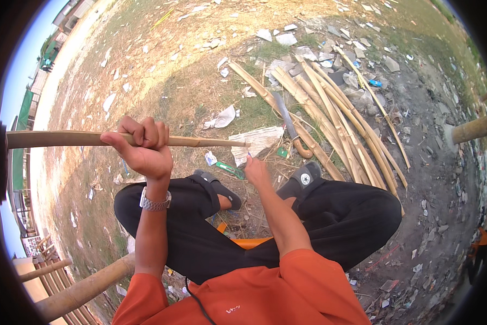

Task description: The person sits cross-legged on a small stool and uses a blue utility knife to shave and sharpen the end of a long bamboo stick. They rotate the stick frequently to work on different sides, creating a pointed tip.

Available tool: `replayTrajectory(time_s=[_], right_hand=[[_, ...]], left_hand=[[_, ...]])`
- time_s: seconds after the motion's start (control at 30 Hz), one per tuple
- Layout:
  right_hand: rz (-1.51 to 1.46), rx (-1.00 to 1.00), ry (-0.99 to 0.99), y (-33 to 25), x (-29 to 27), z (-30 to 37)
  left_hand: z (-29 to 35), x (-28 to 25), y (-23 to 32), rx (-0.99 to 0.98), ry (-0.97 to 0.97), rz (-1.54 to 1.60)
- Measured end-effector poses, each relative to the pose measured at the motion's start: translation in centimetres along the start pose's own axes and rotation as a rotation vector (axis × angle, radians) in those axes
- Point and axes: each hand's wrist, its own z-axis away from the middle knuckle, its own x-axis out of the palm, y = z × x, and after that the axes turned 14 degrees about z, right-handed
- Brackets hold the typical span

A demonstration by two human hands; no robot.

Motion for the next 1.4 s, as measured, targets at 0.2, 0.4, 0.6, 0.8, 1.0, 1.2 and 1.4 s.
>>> replayTrajectory(time_s=[0.2,0.4,0.6,0.8,1.0,1.2,1.4], right_hand=[[-0.045,0.058,0.037,-0.1,1.5,0.4],[-0.036,0.032,-0.044,2.6,2.0,-2.2],[0.201,0.065,-0.089,2.9,0.5,-2.2],[0.352,0.156,-0.112,2.8,0.8,-1.4],[0.365,-0.088,-0.144,1.8,-1.1,-3.2],[0.201,-0.35,-0.09,-6.4,-12.3,1.2],[-0.276,-0.342,-0.059,-8.8,-15.3,5.8]], left_hand=[[-0.2,-1.0,0.2,-0.028,-0.054,0.046],[-0.4,-1.5,0.3,-0.061,-0.124,0.093],[-0.5,-1.7,0.5,-0.105,-0.214,0.129],[-0.9,-1.4,0.3,-0.133,-0.135,0.112],[-1.8,-2.5,0.6,-0.083,-0.12,0.087],[-2.3,-2.6,1.1,-0.057,-0.108,0.061],[-2.5,-2.2,1.9,0.069,-0.155,-0.303]])
